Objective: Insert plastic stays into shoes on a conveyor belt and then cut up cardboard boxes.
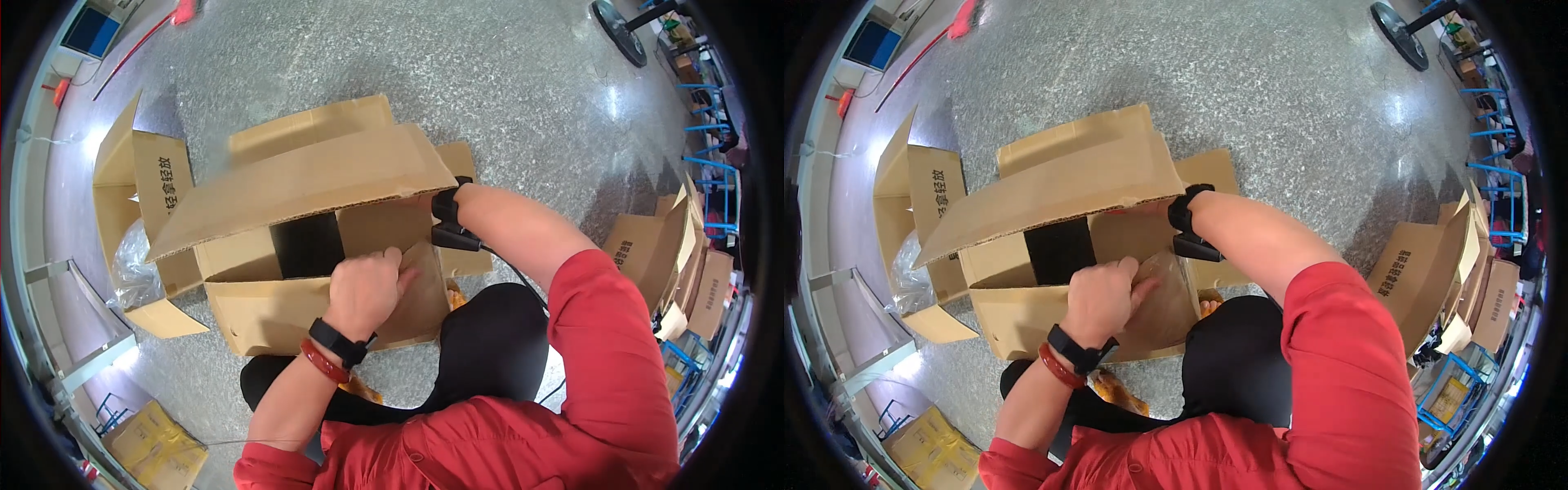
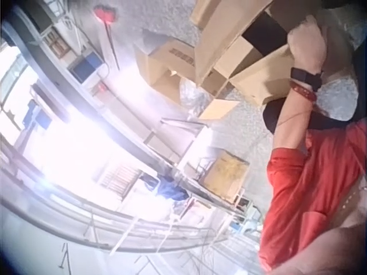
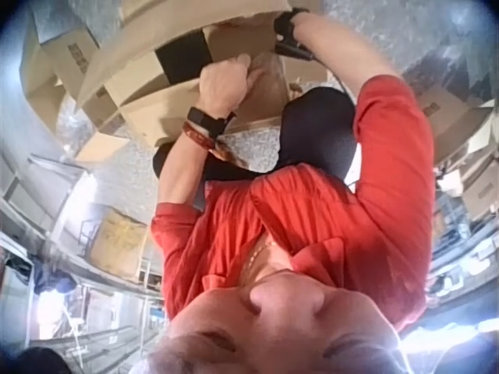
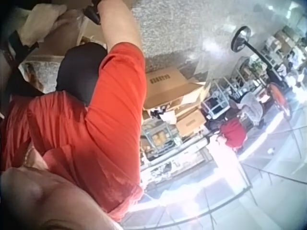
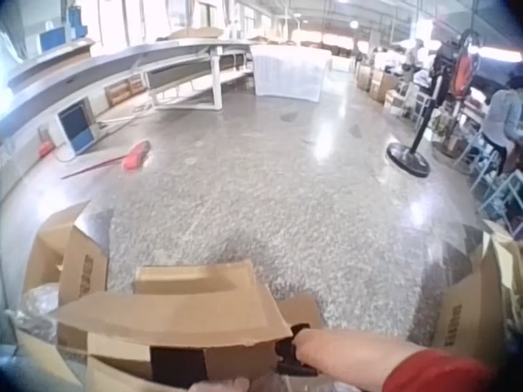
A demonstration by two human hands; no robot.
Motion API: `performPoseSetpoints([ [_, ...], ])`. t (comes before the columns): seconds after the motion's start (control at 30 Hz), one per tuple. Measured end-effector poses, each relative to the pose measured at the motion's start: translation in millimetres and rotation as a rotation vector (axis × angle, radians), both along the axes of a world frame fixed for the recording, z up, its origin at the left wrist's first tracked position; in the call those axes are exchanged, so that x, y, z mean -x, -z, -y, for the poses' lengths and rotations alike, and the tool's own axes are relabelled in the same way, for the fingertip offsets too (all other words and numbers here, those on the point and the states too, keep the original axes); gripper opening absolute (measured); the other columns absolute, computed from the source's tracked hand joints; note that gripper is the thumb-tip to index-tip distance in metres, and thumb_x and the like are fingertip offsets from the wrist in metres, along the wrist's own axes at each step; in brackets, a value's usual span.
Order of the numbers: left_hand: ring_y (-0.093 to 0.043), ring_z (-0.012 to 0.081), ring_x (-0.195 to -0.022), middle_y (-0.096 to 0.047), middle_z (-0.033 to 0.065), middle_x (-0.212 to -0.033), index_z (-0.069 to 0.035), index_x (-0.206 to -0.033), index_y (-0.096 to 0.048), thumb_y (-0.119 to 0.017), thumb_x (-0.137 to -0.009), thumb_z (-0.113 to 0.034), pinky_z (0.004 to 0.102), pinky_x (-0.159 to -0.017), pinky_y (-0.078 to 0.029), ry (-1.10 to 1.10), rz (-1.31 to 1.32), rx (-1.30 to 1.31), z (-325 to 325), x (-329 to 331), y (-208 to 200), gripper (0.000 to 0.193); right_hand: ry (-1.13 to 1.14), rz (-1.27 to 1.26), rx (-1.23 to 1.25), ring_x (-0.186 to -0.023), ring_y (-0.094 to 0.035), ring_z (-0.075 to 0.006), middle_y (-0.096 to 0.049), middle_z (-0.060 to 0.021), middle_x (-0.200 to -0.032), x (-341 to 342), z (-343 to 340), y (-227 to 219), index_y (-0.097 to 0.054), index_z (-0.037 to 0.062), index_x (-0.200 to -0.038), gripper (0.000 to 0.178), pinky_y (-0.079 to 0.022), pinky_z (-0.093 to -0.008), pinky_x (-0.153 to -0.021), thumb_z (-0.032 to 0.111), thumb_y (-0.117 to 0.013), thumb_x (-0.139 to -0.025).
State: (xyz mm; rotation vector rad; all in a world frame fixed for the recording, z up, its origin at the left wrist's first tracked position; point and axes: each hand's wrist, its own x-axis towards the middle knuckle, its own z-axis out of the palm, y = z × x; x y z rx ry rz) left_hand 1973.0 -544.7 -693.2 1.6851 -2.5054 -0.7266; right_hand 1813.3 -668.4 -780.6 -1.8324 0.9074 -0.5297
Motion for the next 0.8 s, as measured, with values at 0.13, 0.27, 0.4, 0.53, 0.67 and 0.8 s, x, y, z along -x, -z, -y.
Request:
performPoseSetpoints([
  [0.13, -0.062, 0.0295, -0.058, -0.062, 0.0116, -0.063, -0.008, -0.072, -0.056, -0.065, -0.081, -0.043, 0.0384, -0.054, -0.049, -0.029, -0.028, 0.087, -4, -2, 1, 0.036, -0.065, -0.111, 0.102, -0.097, -0.061, -0.0291, -0.065, -0.011, -0.107, 2, 4, -31, -0.063, 0.0127, -0.113, 0.033, -0.049, -0.0366, -0.081, 0.034, -0.06, -0.088],
  [0.27, -0.063, 0.0303, -0.06, -0.062, 0.0118, -0.062, -0.008, -0.074, -0.057, -0.065, -0.079, -0.047, 0.0395, -0.056, -0.049, -0.022, -0.073, 0.161, 0, 0, 20, 0.04, -0.143, -0.194, 0.203, -0.098, -0.061, -0.029, -0.065, -0.011, -0.107, 3, 9, -62, -0.063, 0.0123, -0.112, 0.033, -0.049, -0.0366, -0.081, 0.035, -0.06, -0.088],
  [0.4, -0.063, 0.03, -0.06, -0.062, 0.0114, -0.063, -0.009, -0.075, -0.058, -0.065, -0.079, -0.049, 0.0396, -0.056, -0.05, -0.077, 0.03, 0.051, -2, -6, 22, 0.041, -0.287, -0.388, 0.2, -0.1, -0.055, -0.035, -0.057, -0.0154, -0.109, 56, 4, -92, -0.057, 0.0097, -0.118, 0.046, -0.048, -0.0397, -0.083, 0.027, -0.067, -0.077],
  [0.53, -0.063, 0.0308, -0.06, -0.062, 0.0118, -0.062, -0.008, -0.074, -0.057, -0.064, -0.08, -0.049, 0.0402, -0.055, -0.05, -0.08, -0.022, 0.008, 5, -4, 15, 0.042, -0.517, -0.637, 0.397, -0.098, -0.053, -0.0291, -0.051, -0.0093, -0.098, 121, -12, -127, -0.055, 0.0148, -0.116, 0.065, -0.045, -0.0402, -0.084, 0.02, -0.078, -0.056],
  [0.67, -0.063, 0.0312, -0.06, -0.062, 0.013, -0.064, -0.006, -0.075, -0.056, -0.064, -0.081, -0.046, 0.0406, -0.055, -0.05, -0.062, -0.023, -0.017, 5, -7, 10, 0.041, -0.596, -0.635, 0.516, -0.098, -0.052, -0.0273, -0.051, -0.0074, -0.099, 123, -8, -132, -0.055, 0.0175, -0.115, 0.068, -0.044, -0.0377, -0.086, 0.021, -0.08, -0.052],
  [0.8, -0.063, 0.0312, -0.059, -0.061, 0.0132, -0.063, -0.006, -0.074, -0.056, -0.066, -0.08, -0.044, 0.0404, -0.055, -0.05, -0.049, -0.005, -0.001, -1, -7, 6, 0.04, -0.688, -0.628, 0.609, -0.093, -0.051, -0.028, -0.051, -0.007, -0.093, 125, 2, -126, -0.06, 0.0173, -0.11, 0.068, -0.041, -0.0391, -0.085, 0.025, -0.08, -0.046],
])
